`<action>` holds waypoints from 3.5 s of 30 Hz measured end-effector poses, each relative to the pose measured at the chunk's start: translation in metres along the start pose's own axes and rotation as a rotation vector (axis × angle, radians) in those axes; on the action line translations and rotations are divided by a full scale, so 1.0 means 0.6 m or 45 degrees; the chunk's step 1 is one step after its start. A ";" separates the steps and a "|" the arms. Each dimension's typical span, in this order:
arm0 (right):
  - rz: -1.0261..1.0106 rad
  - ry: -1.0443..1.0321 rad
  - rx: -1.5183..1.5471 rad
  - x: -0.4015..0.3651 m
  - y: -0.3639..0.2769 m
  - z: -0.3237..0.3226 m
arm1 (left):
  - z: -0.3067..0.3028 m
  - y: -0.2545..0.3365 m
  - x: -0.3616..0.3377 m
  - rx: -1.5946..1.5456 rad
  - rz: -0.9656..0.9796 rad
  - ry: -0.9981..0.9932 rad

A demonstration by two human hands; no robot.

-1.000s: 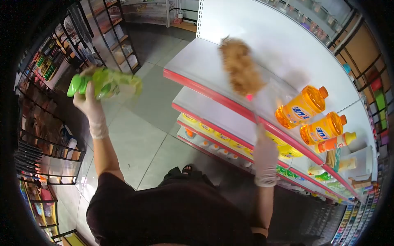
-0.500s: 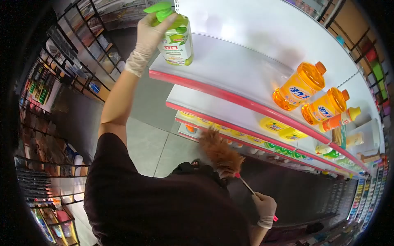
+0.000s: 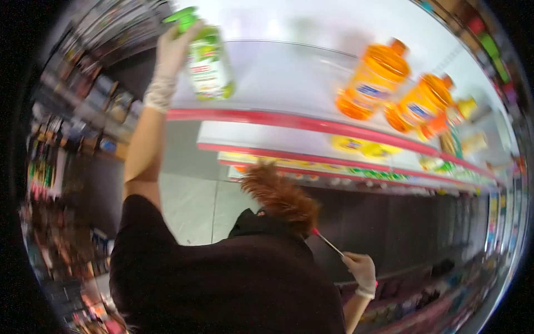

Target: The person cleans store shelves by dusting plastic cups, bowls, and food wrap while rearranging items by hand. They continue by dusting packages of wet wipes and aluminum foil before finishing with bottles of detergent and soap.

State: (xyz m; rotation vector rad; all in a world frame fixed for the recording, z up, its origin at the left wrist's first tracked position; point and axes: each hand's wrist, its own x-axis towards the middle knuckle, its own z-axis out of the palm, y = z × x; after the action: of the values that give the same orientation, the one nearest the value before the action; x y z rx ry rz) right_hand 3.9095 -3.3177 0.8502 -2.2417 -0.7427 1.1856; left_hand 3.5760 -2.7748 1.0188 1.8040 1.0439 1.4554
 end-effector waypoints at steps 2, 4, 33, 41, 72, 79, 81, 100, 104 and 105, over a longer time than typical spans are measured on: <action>0.013 -0.005 -0.079 0.016 0.004 -0.001 | 0.004 -0.002 0.008 -0.063 0.000 -0.029; 0.021 -0.017 -0.198 0.036 0.014 -0.002 | 0.000 -0.005 0.010 -0.024 -0.030 -0.027; 0.101 0.166 -0.114 0.091 0.278 0.011 | 0.313 0.095 -0.051 -0.312 0.298 -0.444; 0.075 0.058 -0.207 0.151 0.287 0.027 | 0.230 0.057 -0.022 -0.213 0.148 -0.505; 0.276 0.134 0.036 0.030 0.427 0.062 | 0.532 0.283 -0.069 0.388 0.462 -0.811; 0.263 0.138 0.026 0.047 0.442 0.027 | 0.492 0.259 -0.065 0.456 0.470 -0.668; 0.151 0.143 0.105 0.065 0.490 0.032 | 0.494 0.264 -0.057 0.487 0.506 -0.685; 0.185 0.465 0.301 -0.003 0.692 0.082 | 0.687 0.419 -0.096 0.282 0.648 -0.796; 0.093 0.631 0.562 -0.015 0.692 0.047 | 0.846 0.377 -0.124 0.166 0.327 -0.840; 0.111 0.694 0.651 -0.028 0.685 0.030 | 0.876 0.359 -0.119 0.085 0.263 -0.850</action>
State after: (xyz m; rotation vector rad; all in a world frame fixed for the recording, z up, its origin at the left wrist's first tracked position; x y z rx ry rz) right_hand 3.9822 -3.6256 0.5869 -2.0175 -0.1064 0.6417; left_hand 4.1258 -2.9323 1.0417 2.2640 0.5787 0.8094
